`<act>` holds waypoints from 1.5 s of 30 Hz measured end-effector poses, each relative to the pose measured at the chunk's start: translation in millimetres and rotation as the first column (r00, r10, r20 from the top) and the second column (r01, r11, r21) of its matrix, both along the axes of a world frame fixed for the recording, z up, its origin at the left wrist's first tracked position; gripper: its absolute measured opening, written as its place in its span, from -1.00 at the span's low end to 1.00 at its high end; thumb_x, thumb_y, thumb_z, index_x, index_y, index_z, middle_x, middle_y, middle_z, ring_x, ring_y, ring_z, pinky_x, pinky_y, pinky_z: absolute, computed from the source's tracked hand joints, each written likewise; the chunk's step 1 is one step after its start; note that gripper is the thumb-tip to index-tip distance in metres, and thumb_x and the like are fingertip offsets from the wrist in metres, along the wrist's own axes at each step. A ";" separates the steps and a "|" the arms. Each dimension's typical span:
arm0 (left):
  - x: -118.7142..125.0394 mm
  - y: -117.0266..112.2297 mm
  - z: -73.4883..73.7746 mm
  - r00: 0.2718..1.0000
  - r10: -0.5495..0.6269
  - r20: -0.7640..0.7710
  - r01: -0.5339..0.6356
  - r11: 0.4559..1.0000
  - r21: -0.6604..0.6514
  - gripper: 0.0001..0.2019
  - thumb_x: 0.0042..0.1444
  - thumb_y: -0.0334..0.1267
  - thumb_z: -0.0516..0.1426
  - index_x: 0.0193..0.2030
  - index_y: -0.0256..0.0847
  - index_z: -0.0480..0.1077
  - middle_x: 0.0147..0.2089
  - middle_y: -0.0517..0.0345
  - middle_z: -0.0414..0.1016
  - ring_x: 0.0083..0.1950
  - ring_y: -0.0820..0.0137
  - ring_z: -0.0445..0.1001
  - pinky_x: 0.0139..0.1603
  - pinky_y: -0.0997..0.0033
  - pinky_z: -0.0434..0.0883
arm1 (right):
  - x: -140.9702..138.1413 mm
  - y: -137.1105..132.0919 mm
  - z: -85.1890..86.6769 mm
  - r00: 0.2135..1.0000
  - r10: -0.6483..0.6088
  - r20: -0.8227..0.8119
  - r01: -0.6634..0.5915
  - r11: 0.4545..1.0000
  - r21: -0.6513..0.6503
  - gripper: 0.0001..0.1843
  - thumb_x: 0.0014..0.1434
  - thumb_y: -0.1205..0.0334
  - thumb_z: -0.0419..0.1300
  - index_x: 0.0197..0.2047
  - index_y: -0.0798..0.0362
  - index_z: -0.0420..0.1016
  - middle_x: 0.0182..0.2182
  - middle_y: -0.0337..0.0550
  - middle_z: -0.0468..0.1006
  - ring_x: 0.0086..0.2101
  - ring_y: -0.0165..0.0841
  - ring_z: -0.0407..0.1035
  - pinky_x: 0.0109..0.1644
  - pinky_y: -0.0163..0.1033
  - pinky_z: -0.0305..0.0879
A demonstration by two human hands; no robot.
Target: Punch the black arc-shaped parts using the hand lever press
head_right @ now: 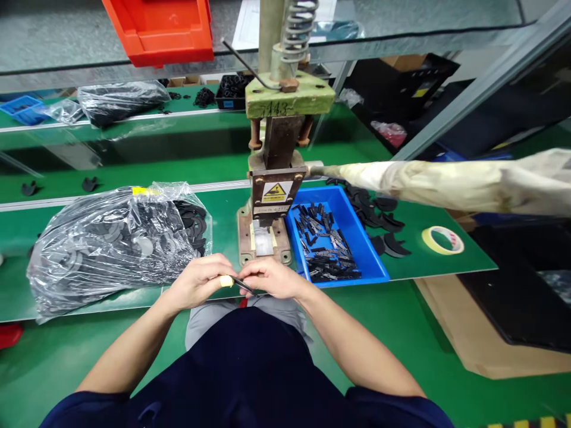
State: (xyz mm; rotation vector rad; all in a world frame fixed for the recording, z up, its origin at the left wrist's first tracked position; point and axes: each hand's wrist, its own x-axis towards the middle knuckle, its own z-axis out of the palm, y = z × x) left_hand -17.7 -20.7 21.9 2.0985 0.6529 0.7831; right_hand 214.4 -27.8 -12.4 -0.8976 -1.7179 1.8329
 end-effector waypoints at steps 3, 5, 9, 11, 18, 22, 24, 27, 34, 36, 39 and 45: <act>2.8 -4.7 7.4 0.996 0.048 -0.074 -0.055 0.993 -0.102 -0.81 0.29 -0.28 0.12 -0.20 -0.23 0.58 -0.28 0.07 0.56 -0.26 0.41 0.52 -0.22 0.46 0.42 | -0.3 -2.4 0.0 0.997 0.073 -0.016 -0.074 0.991 -0.108 -0.58 0.20 -0.11 0.17 -0.24 0.12 0.56 -0.40 -0.12 0.62 -0.42 -0.39 0.50 -0.27 -0.24 0.47; 4.2 -9.8 10.0 0.992 0.100 -0.084 -0.111 0.982 -0.153 -0.82 0.26 -0.27 0.15 -0.25 -0.22 0.59 -0.33 0.09 0.55 -0.31 0.42 0.50 -0.29 0.48 0.39 | -1.0 -5.3 1.4 0.997 0.074 -0.013 -0.075 0.989 -0.125 -0.59 0.20 -0.10 0.18 -0.26 0.12 0.55 -0.43 -0.15 0.60 -0.44 -0.41 0.48 -0.31 -0.28 0.43; 6.5 -23.0 13.8 0.984 0.149 -0.099 -0.174 0.926 -0.334 -0.85 0.16 -0.23 0.25 -0.34 -0.24 0.61 -0.43 0.13 0.51 -0.42 0.46 0.43 -0.42 0.53 0.31 | -4.0 -14.4 6.7 0.996 0.089 0.019 -0.087 0.993 -0.084 -0.68 0.10 -0.02 0.29 -0.41 0.11 0.53 -0.49 -0.26 0.50 -0.47 -0.48 0.36 -0.39 -0.36 0.27; 7.4 -30.7 14.2 0.981 0.151 -0.119 -0.185 0.913 -0.363 -0.86 0.14 -0.24 0.26 -0.35 -0.23 0.62 -0.44 0.14 0.50 -0.43 0.47 0.43 -0.42 0.52 0.30 | -6.4 -19.7 7.4 0.995 0.091 0.032 -0.089 0.994 -0.066 -0.71 0.09 0.03 0.31 -0.44 0.11 0.52 -0.50 -0.29 0.45 -0.47 -0.50 0.28 -0.40 -0.37 0.20; 7.1 -52.8 -1.6 0.938 0.329 -0.109 -0.347 0.899 -0.266 -0.83 0.19 -0.22 0.22 -0.29 -0.21 0.64 -0.43 0.12 0.48 -0.41 0.44 0.42 -0.38 0.48 0.31 | -11.9 -32.3 -4.7 1.000 0.028 -0.008 -0.029 0.988 -0.153 -0.73 0.07 0.04 0.33 -0.44 0.08 0.50 -0.47 -0.29 0.45 -0.43 -0.49 0.29 -0.34 -0.35 0.25; 5.7 -49.1 -5.3 0.946 0.325 -0.012 -0.298 0.851 -0.432 -0.76 0.17 -0.10 0.24 -0.32 -0.24 0.61 -0.37 0.08 0.51 -0.35 0.41 0.47 -0.32 0.46 0.39 | -12.7 -29.1 -9.8 0.995 0.018 -0.103 -0.052 0.939 -0.339 -0.60 0.05 -0.10 0.33 -0.40 0.11 0.49 -0.56 -0.23 0.51 -0.55 -0.43 0.38 -0.44 -0.29 0.34; 5.8 -45.9 -5.1 0.934 0.345 0.087 -0.256 0.822 -0.508 -0.72 0.16 -0.05 0.25 -0.27 -0.26 0.59 -0.29 0.02 0.55 -0.27 0.37 0.51 -0.23 0.42 0.45 | -14.8 -25.4 -12.4 0.986 -0.056 -0.154 -0.011 0.916 -0.401 -0.57 0.01 -0.13 0.35 -0.38 0.12 0.47 -0.60 -0.25 0.47 -0.59 -0.47 0.34 -0.51 -0.34 0.28; 7.9 -43.4 -8.0 0.915 0.376 0.148 -0.197 0.736 -0.648 -0.59 -0.05 -0.03 0.38 -0.15 -0.28 0.54 -0.19 -0.01 0.57 -0.21 0.32 0.54 -0.21 0.38 0.49 | -20.6 -20.8 -18.2 0.965 -0.169 -0.202 0.058 0.884 -0.464 -0.55 -0.03 -0.09 0.39 -0.28 0.10 0.45 -0.60 -0.31 0.42 -0.64 -0.54 0.24 -0.60 -0.40 0.16; 10.5 -31.7 -24.6 0.808 0.581 0.099 -0.366 0.626 -0.689 -0.67 -0.09 -0.10 0.40 -0.30 -0.28 0.48 -0.39 0.14 0.54 -0.38 0.42 0.50 -0.32 0.46 0.46 | -30.6 -15.7 -33.6 0.888 -0.424 -0.176 0.318 0.844 -0.431 -0.58 0.08 -0.14 0.29 -0.21 0.06 0.54 -0.34 -0.11 0.56 -0.35 -0.41 0.45 -0.35 -0.30 0.44; 9.1 -25.9 -27.1 0.792 0.605 0.078 -0.401 0.614 -0.680 -0.69 -0.11 -0.13 0.41 -0.31 -0.28 0.49 -0.40 0.14 0.54 -0.39 0.42 0.49 -0.34 0.46 0.45 | -29.7 -13.7 -34.1 0.846 -0.511 -0.153 0.429 0.822 -0.375 -0.53 0.14 -0.20 0.20 -0.12 0.01 0.54 -0.20 -0.06 0.57 -0.24 -0.37 0.47 -0.23 -0.25 0.48; 5.5 -12.0 -31.1 0.799 0.599 0.062 -0.412 0.619 -0.668 -0.72 -0.08 -0.16 0.38 -0.29 -0.28 0.52 -0.38 0.12 0.56 -0.39 0.42 0.48 -0.34 0.46 0.44 | -24.5 -11.8 -27.4 0.808 -0.581 -0.100 0.539 0.797 -0.272 -0.50 0.13 -0.19 0.23 -0.02 -0.01 0.53 -0.14 -0.05 0.59 -0.22 -0.33 0.48 -0.15 -0.18 0.49; -17.0 81.0 -47.1 0.752 0.658 0.032 -0.567 0.671 -0.478 -0.80 -0.05 -0.28 0.31 -0.27 -0.31 0.55 -0.36 0.11 0.59 -0.36 0.39 0.51 -0.30 0.45 0.43 | 19.5 -10.9 -0.3 0.754 -0.654 0.063 0.656 0.754 -0.035 -0.52 0.05 -0.15 0.31 -0.07 0.00 0.53 -0.26 -0.07 0.65 -0.32 -0.32 0.52 -0.16 -0.16 0.54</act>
